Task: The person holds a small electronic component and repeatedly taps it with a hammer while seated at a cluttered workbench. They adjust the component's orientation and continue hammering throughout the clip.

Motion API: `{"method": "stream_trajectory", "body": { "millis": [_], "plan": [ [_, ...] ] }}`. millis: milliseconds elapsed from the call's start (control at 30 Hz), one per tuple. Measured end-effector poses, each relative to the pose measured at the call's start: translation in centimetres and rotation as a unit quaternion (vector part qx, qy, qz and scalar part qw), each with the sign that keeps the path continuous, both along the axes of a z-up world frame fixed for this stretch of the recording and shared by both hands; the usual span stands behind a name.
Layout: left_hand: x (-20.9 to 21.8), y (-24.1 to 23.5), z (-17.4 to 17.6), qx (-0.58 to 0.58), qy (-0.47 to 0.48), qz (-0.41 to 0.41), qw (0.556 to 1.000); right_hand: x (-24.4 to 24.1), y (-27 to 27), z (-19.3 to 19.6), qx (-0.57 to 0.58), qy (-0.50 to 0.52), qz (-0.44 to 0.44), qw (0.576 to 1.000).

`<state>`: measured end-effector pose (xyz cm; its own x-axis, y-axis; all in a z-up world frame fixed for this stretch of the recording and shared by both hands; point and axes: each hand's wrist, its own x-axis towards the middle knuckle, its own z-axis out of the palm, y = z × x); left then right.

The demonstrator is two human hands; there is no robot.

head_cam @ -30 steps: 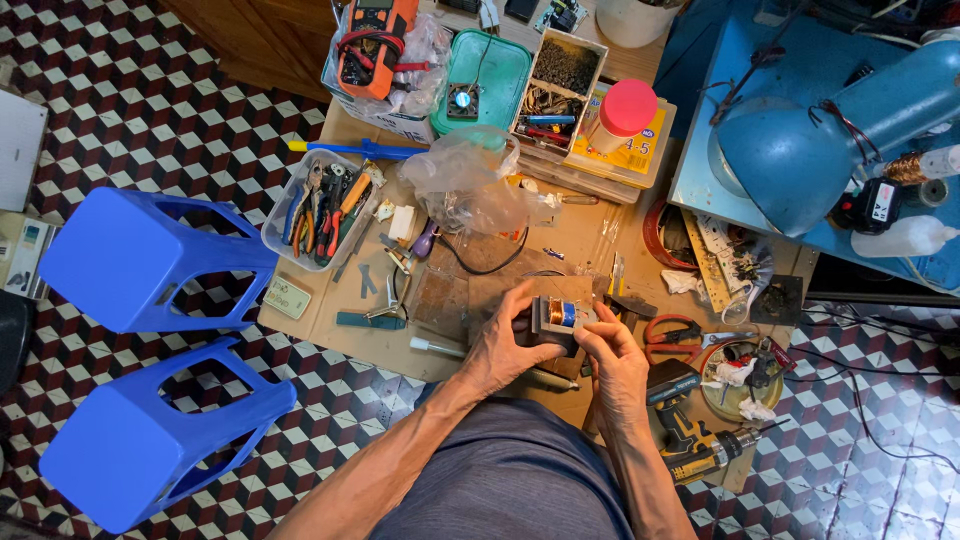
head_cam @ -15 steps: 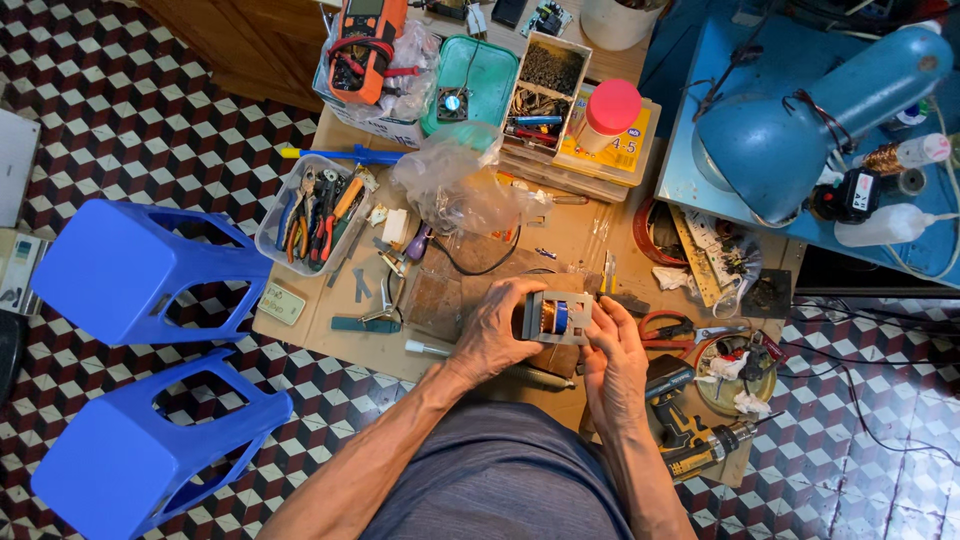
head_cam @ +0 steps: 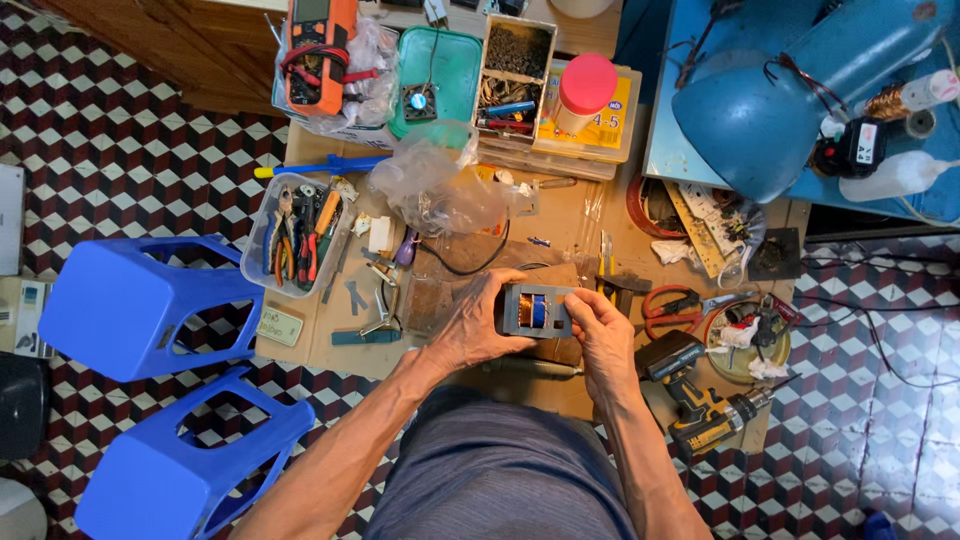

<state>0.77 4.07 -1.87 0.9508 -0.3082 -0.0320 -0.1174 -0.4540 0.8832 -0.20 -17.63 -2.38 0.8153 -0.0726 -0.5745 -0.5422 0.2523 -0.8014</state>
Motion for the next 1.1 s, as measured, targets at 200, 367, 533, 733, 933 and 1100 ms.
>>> {"method": "stream_trajectory", "body": {
  "millis": [200,367,533,733,933,1100],
  "plan": [
    [0.3,-0.1,1.4,-0.01,-0.087,-0.027,0.996,0.1,0.3,-0.5,-0.076,0.001,0.028,0.997],
    [0.5,-0.1,2.1,-0.009,-0.086,-0.017,0.996,-0.5,1.2,-0.4,-0.046,-0.008,-0.008,0.999],
    [0.9,-0.1,1.9,-0.011,-0.09,-0.021,0.996,-0.6,0.9,-0.3,-0.041,-0.007,-0.02,0.999],
    [0.9,-0.1,1.8,-0.012,-0.072,-0.04,0.996,0.2,0.2,-1.3,-0.006,-0.005,0.023,1.0],
    [0.5,0.2,1.6,-0.007,-0.069,-0.044,0.997,0.5,0.3,-0.9,0.009,0.015,0.029,0.999],
    [0.3,0.2,1.3,-0.024,-0.011,-0.039,0.999,0.9,1.2,0.1,0.069,0.033,-0.023,0.997]
  ]
}}
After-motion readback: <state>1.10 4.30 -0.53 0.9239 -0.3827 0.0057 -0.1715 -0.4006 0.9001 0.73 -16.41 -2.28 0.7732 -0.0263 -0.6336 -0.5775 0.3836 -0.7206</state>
